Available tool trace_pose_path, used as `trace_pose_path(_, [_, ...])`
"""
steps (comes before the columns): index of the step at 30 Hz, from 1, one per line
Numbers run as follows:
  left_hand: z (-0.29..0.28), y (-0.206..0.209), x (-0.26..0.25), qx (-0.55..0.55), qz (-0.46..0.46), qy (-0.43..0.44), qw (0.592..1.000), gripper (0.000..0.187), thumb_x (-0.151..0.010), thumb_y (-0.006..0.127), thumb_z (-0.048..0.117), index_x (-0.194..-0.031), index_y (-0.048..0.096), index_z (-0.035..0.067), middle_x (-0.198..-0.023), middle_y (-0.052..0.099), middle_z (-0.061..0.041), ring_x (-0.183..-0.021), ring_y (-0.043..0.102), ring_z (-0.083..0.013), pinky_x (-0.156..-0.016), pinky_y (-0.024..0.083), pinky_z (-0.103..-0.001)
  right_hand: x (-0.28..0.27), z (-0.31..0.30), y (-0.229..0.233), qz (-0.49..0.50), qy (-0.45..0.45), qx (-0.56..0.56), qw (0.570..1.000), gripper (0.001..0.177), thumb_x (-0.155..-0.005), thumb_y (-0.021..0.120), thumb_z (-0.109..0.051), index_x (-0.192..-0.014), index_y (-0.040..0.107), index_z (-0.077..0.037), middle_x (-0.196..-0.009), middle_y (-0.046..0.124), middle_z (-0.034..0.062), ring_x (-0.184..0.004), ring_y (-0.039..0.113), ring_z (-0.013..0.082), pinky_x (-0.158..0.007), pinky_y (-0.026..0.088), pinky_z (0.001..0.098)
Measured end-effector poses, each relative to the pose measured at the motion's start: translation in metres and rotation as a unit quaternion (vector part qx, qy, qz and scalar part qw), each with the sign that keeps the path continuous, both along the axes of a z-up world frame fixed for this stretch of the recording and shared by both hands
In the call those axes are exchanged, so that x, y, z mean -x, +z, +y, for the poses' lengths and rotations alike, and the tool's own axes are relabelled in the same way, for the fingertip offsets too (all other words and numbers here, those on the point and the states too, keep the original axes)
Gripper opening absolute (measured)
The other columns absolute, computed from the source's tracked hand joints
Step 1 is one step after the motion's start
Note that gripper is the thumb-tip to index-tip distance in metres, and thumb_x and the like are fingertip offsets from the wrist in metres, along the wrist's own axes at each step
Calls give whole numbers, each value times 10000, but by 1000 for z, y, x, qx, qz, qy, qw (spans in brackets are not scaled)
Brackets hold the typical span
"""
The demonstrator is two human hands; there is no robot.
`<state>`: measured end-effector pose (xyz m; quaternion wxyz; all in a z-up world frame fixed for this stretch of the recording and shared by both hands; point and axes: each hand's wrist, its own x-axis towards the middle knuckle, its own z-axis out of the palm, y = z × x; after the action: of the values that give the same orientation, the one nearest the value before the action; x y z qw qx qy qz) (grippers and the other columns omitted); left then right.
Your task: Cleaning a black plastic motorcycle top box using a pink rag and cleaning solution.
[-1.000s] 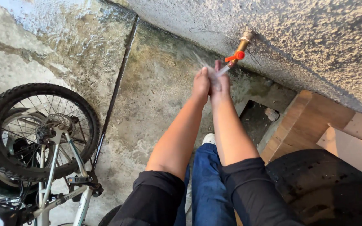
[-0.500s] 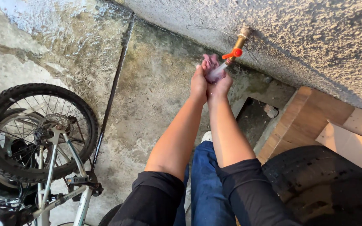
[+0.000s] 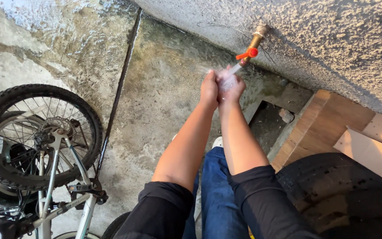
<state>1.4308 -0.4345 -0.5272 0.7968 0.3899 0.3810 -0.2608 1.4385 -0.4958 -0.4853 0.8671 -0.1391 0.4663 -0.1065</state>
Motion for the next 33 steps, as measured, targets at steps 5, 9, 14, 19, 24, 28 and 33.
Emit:
trace_pose_path(5, [-1,17,-7,52,-18,69,996,357,-1091,452,353,-905,600,86,-869,598,-50,-806,555,-177,-796,490,-353,-3,-6,-9,-93,18,-85,992,303,-820,479,-290,-829,525,10,-787,578,196,-712,596,344,-694,532,430])
trace_pose_path(9, [-2,-2,-3,36,-31,69,996,365,-1092,457,346,-899,582,63,-933,646,-70,-867,593,-178,-867,502,-354,-4,-12,-37,-67,50,-38,996,373,-863,490,-367,-794,552,-5,-751,597,178,-659,597,316,-627,530,420])
trace_pose_path(14, [1,24,-6,25,-39,36,998,377,-1084,447,356,-905,600,62,-899,617,-75,-838,579,-183,-821,496,-370,2,-18,-87,-78,96,3,992,174,-1012,637,-212,-1007,609,-40,-846,629,92,-705,578,218,-643,502,338])
trace_pose_path(19, [-1,-18,4,38,-85,26,995,388,-1088,470,382,-909,599,63,-848,596,-75,-755,545,-194,-711,465,-378,12,-7,-17,-29,98,20,995,225,-893,599,-203,-1046,642,-43,-868,690,101,-721,669,239,-643,562,362])
trace_pose_path(24, [3,17,7,-23,40,-28,999,402,-1081,467,402,-1054,651,45,-933,648,-82,-839,589,-203,-798,481,-381,2,-9,-6,-142,90,-28,985,161,-881,589,-169,-876,596,-7,-782,656,160,-644,653,328,-574,564,458])
trace_pose_path(28, [-5,8,11,89,-8,64,994,420,-1116,411,379,-1137,632,22,-1086,678,-100,-994,624,-225,-945,482,-398,43,-37,-129,-209,82,-55,973,191,-873,587,-145,-774,571,19,-729,638,201,-597,647,386,-531,568,519])
trace_pose_path(33, [-8,32,-5,128,-74,108,983,460,-1117,301,316,-1479,484,99,-1462,541,-30,-1349,503,-178,-1187,349,-351,-9,-11,-21,-62,26,-71,995,231,-832,499,-83,-1011,595,27,-978,660,233,-839,667,360,-828,573,487])
